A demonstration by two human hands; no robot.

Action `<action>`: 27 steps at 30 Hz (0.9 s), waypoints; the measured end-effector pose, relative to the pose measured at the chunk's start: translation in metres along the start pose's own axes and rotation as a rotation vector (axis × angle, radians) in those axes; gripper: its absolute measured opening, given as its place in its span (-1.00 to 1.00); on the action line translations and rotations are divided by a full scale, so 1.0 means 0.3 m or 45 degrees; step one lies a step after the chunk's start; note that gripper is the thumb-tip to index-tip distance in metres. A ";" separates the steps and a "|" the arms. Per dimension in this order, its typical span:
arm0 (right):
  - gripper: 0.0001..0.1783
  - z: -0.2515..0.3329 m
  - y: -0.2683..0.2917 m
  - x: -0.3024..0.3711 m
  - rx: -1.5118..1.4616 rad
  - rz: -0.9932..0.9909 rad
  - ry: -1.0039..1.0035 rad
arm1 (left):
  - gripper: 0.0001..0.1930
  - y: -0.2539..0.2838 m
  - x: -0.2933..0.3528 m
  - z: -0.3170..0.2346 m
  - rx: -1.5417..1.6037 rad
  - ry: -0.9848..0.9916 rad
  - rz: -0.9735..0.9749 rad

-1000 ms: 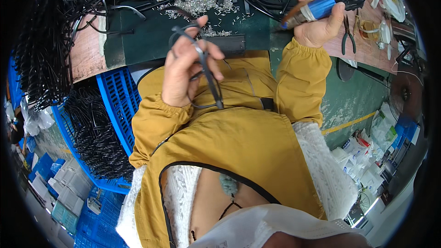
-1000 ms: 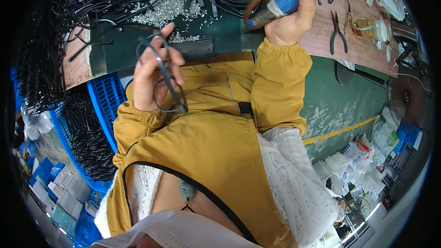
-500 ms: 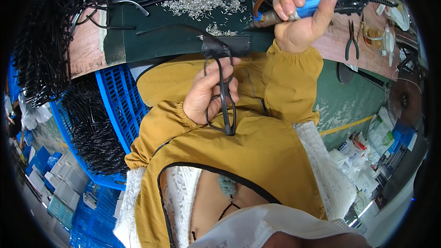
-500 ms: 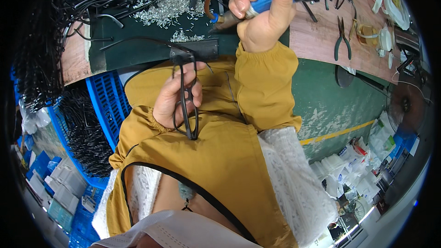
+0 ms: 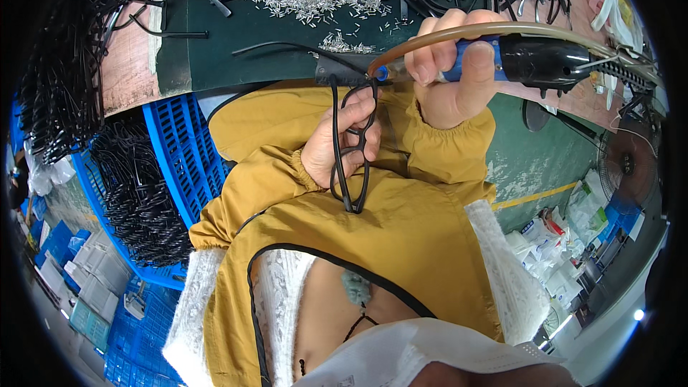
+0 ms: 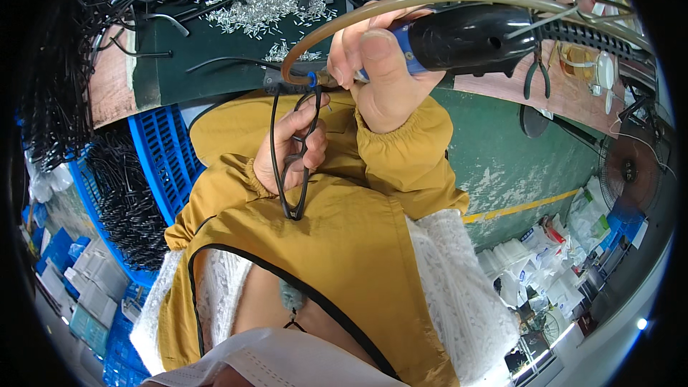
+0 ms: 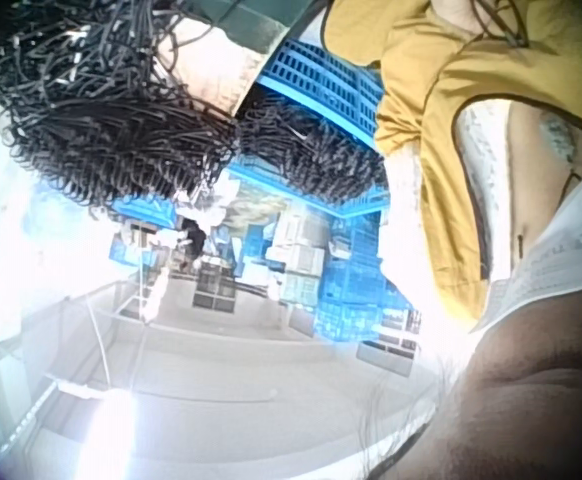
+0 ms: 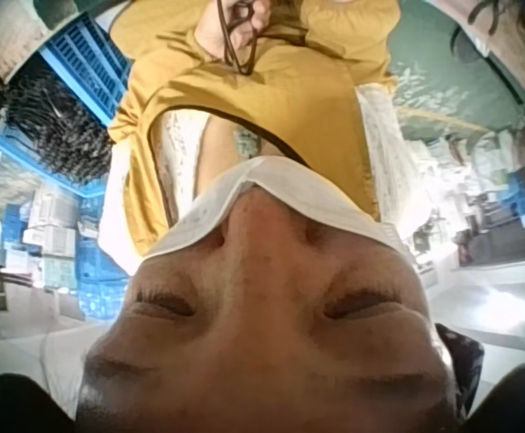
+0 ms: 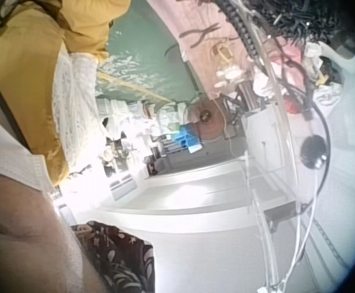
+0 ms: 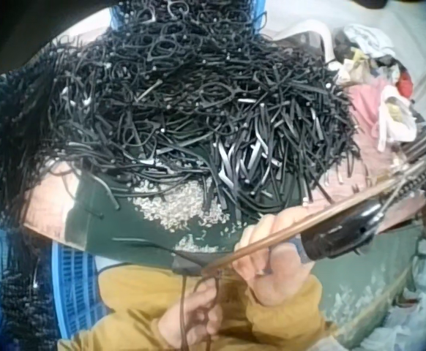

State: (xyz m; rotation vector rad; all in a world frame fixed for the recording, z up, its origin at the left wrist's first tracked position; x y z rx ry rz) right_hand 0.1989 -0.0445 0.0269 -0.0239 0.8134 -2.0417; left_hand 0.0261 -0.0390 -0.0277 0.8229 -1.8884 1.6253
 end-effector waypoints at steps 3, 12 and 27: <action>-0.78 -0.024 0.000 -0.002 -0.045 0.027 -0.026 | -0.64 0.006 -0.009 -0.002 0.018 0.014 0.088; -0.71 -0.011 0.063 -0.078 -0.216 -0.007 -0.161 | -0.66 -0.001 0.001 -0.021 -0.126 -0.044 0.004; -0.71 -0.018 0.149 -0.161 -0.237 -0.241 -0.043 | -0.52 -0.087 0.073 -0.169 -0.621 -1.589 0.013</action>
Point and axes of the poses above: each hand's wrist, its own x-axis away from the middle knuckle, its own y-axis out of the back of the hand, z = x × y, the point moved 2 cm from there along -x, towards the middle knuckle, and after that the axes turned 6 degrees about -z, right-handed, at the moved point
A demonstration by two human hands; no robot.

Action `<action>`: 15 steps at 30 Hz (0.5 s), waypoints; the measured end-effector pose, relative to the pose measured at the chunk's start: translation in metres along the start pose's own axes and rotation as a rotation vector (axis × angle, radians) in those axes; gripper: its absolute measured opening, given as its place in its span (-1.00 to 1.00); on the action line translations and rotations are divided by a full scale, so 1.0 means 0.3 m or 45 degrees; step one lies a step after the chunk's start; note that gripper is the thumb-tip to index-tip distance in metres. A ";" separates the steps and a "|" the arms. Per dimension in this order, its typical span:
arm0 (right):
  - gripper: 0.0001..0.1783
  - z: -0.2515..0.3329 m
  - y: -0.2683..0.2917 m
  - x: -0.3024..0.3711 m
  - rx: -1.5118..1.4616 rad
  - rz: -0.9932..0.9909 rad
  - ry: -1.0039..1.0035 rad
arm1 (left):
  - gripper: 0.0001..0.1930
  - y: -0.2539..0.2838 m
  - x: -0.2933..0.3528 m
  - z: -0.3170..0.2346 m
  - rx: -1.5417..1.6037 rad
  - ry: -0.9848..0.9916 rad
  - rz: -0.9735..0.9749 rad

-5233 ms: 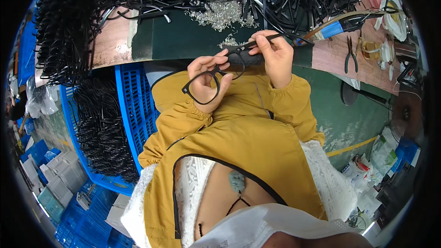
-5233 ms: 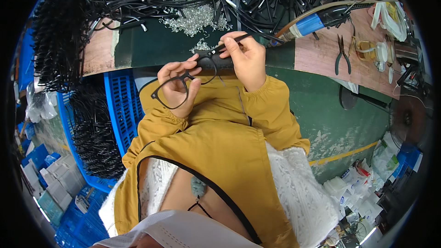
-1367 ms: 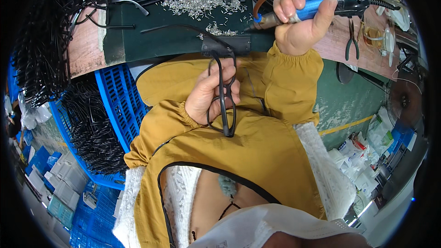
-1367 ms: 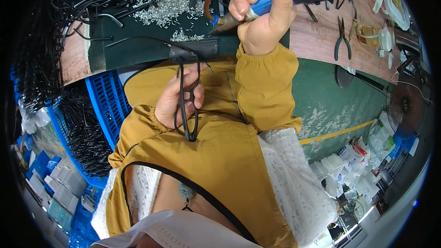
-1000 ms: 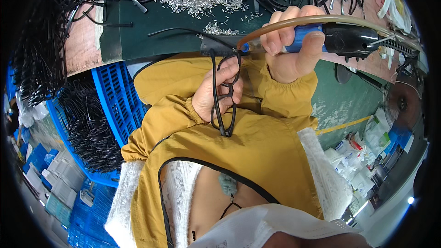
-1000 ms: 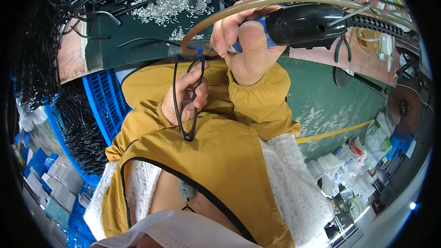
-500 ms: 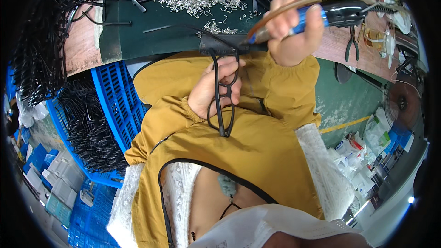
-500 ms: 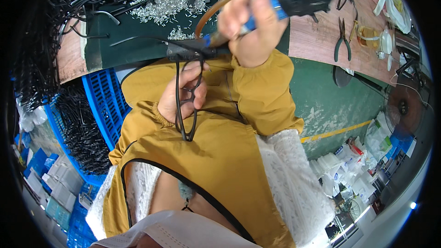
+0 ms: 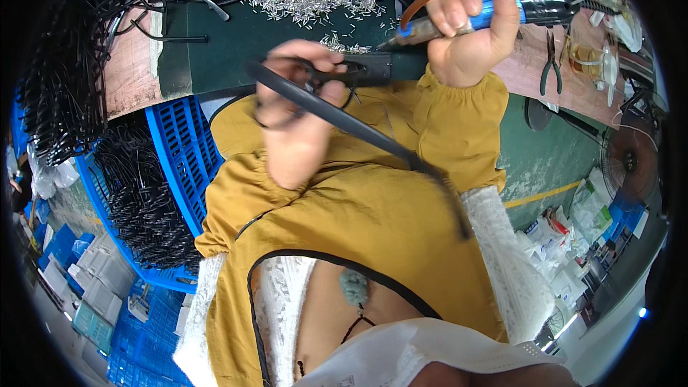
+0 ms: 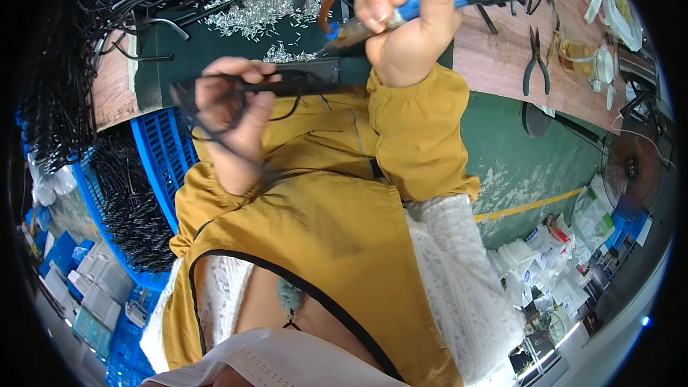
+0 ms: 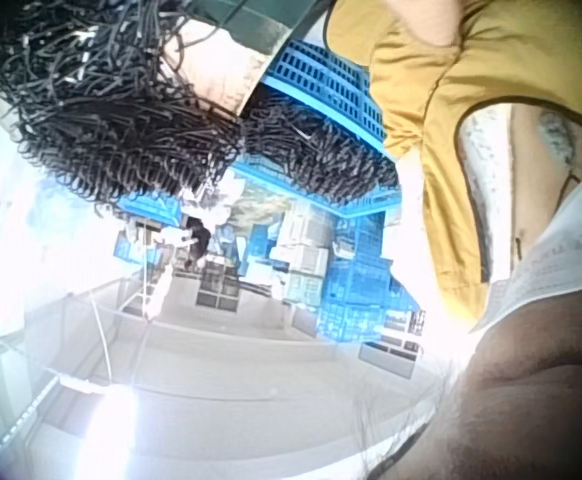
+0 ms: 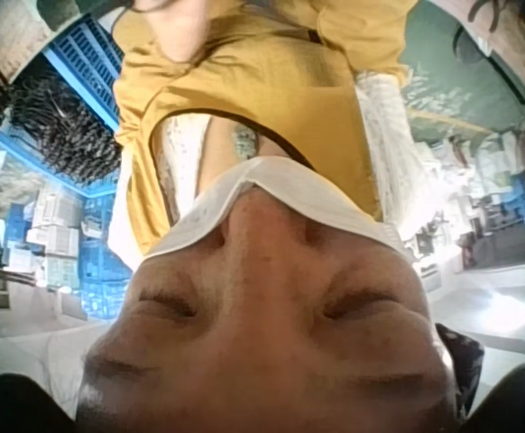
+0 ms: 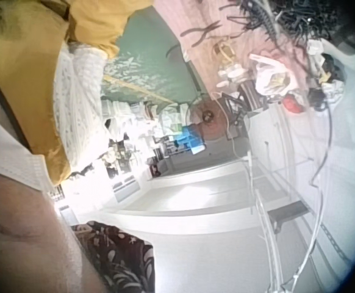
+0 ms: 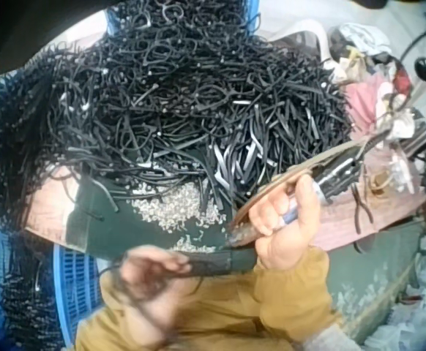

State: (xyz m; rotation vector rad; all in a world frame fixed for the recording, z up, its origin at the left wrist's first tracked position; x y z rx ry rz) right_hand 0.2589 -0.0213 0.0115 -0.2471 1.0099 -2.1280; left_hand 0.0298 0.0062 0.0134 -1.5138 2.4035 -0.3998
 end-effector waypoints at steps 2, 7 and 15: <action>-0.74 -0.016 -0.029 0.009 -0.079 0.096 -0.132 | -0.63 -0.027 0.030 0.025 -0.313 -0.231 0.073; -0.74 -0.048 -0.042 -0.001 -0.077 0.326 -0.288 | -0.74 -0.010 0.093 0.056 -0.412 -0.202 0.069; -0.71 -0.052 -0.035 0.006 -0.062 0.297 -0.327 | -0.56 0.013 0.112 0.021 -0.755 -0.226 0.458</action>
Point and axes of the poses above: each hand's wrist, its own x-axis away from the middle knuckle, its own y-axis out of the back of the hand, z = x × y, the point moved 2 cm from there along -x, towards the middle knuckle, and after that the axes turned 6 degrees about -z, right-handed, at the moved point
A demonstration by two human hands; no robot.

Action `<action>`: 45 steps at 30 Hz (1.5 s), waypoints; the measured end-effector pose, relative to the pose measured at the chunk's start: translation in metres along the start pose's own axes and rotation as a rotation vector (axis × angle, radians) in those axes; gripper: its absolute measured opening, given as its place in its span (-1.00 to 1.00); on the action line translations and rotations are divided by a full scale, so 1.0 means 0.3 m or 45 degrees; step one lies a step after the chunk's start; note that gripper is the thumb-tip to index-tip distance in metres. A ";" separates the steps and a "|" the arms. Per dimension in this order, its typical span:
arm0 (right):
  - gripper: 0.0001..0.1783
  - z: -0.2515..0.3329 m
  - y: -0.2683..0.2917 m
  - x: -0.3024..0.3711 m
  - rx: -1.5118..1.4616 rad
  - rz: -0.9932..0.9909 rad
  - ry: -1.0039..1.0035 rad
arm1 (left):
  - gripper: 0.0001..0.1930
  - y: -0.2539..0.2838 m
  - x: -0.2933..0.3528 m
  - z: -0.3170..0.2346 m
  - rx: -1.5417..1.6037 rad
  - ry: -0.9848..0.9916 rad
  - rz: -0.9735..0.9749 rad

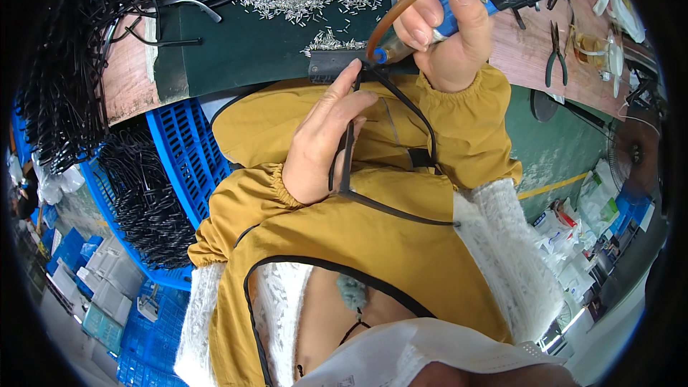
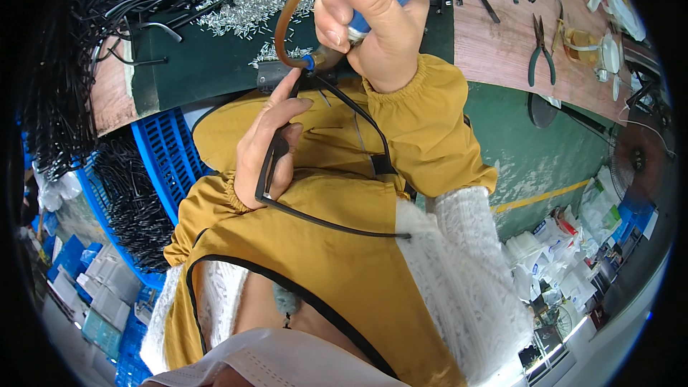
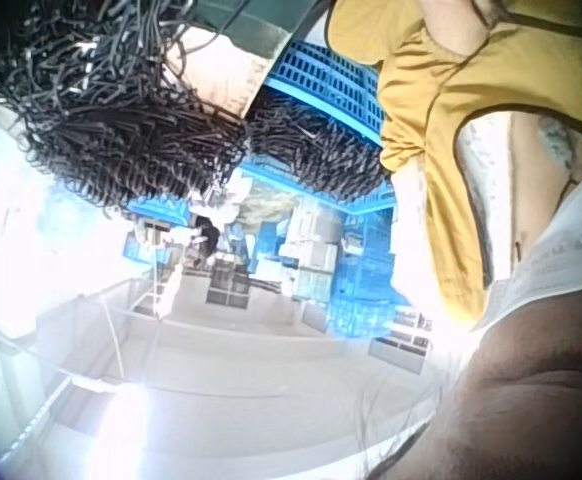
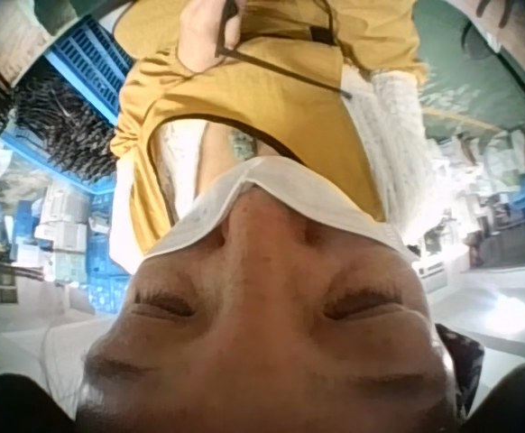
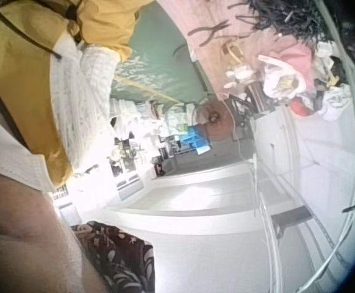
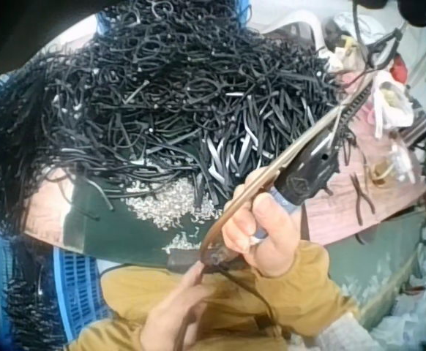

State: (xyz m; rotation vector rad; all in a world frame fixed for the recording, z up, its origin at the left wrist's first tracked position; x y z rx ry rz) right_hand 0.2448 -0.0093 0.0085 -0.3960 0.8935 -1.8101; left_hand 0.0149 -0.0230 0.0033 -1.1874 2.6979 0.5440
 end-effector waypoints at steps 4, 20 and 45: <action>-0.70 0.001 -0.020 0.007 0.044 -0.095 0.064 | -0.50 0.009 0.002 0.006 -0.008 0.042 0.011; -0.86 0.000 -0.063 0.031 -0.062 -0.262 -0.028 | -0.83 -0.014 0.025 0.066 0.172 0.051 -0.145; -0.74 0.322 0.449 0.309 1.172 -1.168 0.516 | -0.80 0.029 -1.044 0.069 -1.436 -0.370 -0.276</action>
Point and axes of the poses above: each hand's wrist, its own x-axis away from the middle knuckle, its own y-axis out of the back of the hand, z = x × y, the point moved 2 cm from there along -x, towards the middle knuckle, and after that the axes turned 6 degrees about -z, right-handed, at the moved point
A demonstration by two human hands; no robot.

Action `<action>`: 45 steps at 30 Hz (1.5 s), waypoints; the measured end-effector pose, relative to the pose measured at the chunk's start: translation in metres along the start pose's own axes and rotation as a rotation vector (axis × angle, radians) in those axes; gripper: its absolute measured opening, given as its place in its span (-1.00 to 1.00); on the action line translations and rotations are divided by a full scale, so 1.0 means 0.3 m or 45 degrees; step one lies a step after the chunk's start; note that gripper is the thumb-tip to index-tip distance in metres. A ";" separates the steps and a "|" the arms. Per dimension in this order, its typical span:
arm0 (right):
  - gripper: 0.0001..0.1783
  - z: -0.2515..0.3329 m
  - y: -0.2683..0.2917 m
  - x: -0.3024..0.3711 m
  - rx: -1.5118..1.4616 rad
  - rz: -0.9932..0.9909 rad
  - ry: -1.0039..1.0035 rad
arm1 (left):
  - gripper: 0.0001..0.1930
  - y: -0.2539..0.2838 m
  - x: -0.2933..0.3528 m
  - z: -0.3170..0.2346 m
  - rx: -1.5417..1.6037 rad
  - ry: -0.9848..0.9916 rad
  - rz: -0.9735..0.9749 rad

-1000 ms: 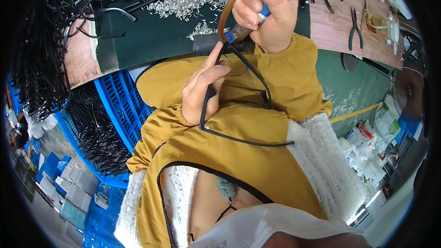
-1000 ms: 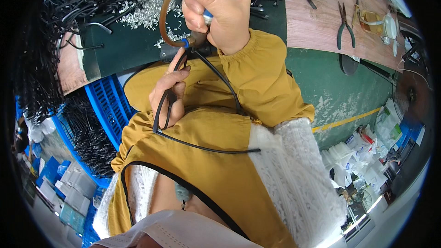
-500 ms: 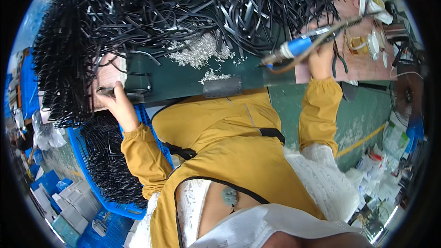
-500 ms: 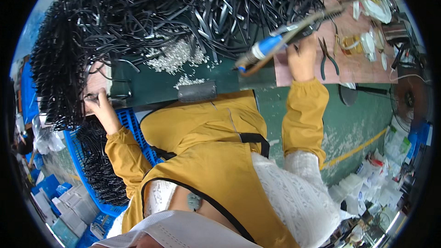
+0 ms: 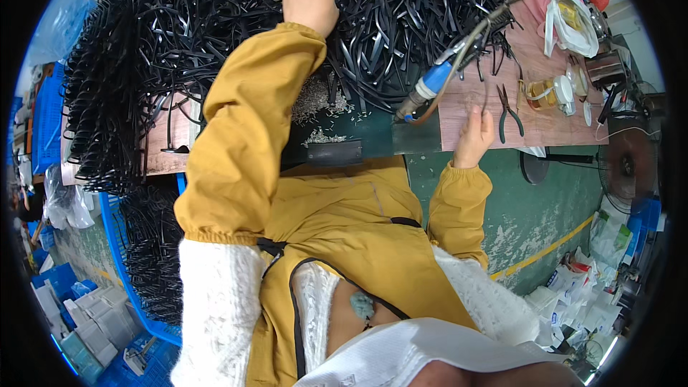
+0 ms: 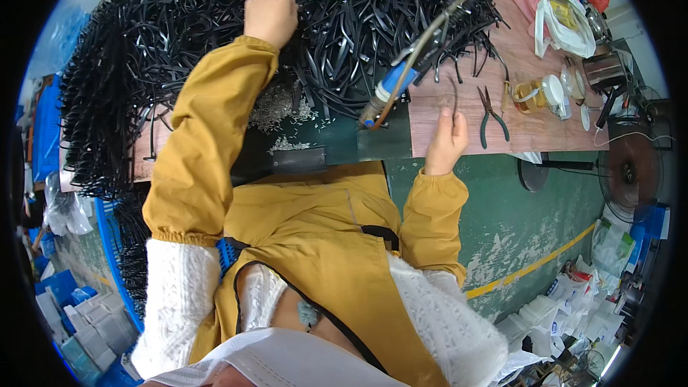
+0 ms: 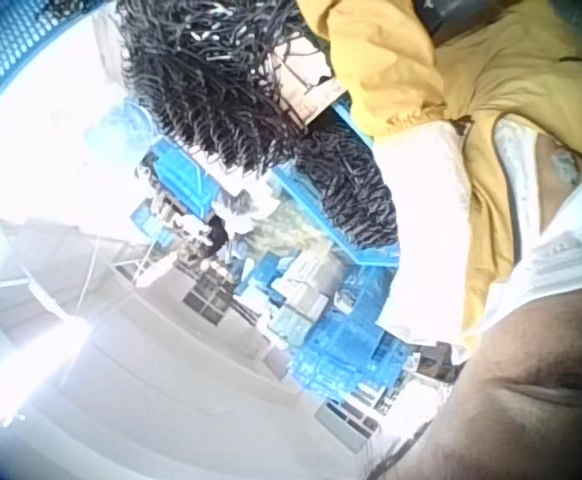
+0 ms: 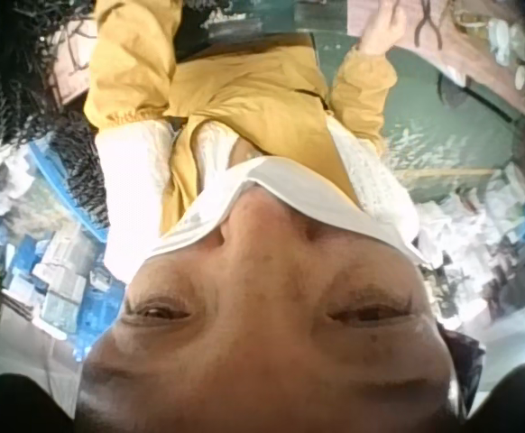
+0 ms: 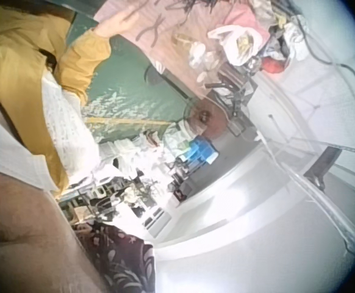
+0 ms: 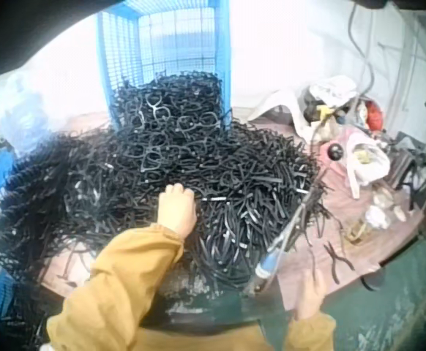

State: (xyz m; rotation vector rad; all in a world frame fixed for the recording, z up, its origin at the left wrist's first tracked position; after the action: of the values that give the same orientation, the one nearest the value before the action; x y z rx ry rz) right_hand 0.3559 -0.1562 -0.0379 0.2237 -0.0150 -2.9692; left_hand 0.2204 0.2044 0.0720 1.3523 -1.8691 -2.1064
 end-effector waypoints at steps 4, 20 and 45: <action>-0.63 -0.025 0.026 0.031 -0.573 0.025 0.011 | -0.87 0.119 -0.097 0.059 0.155 -0.110 -0.563; -0.72 0.217 -0.237 0.444 -0.354 0.759 0.470 | -0.56 0.399 0.693 -0.072 2.552 1.367 -0.118; -0.91 0.177 -0.455 0.541 0.201 0.963 0.277 | -0.41 0.266 1.089 -0.110 1.667 0.468 -0.287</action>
State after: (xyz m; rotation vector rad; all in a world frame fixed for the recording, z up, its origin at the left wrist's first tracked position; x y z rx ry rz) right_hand 0.1675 -0.0482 -0.0125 0.4446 -0.2487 -2.1805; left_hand -0.0046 -0.0175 -0.0473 1.9012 -3.0313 -0.3187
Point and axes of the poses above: each hand's wrist, its own x-axis away from the middle knuckle, its own y-axis out of the back of the hand, z = x × y, the point moved 2 cm from there along -x, towards the middle knuckle, and after that the axes turned 6 degrees about -z, right-handed, at the moved point
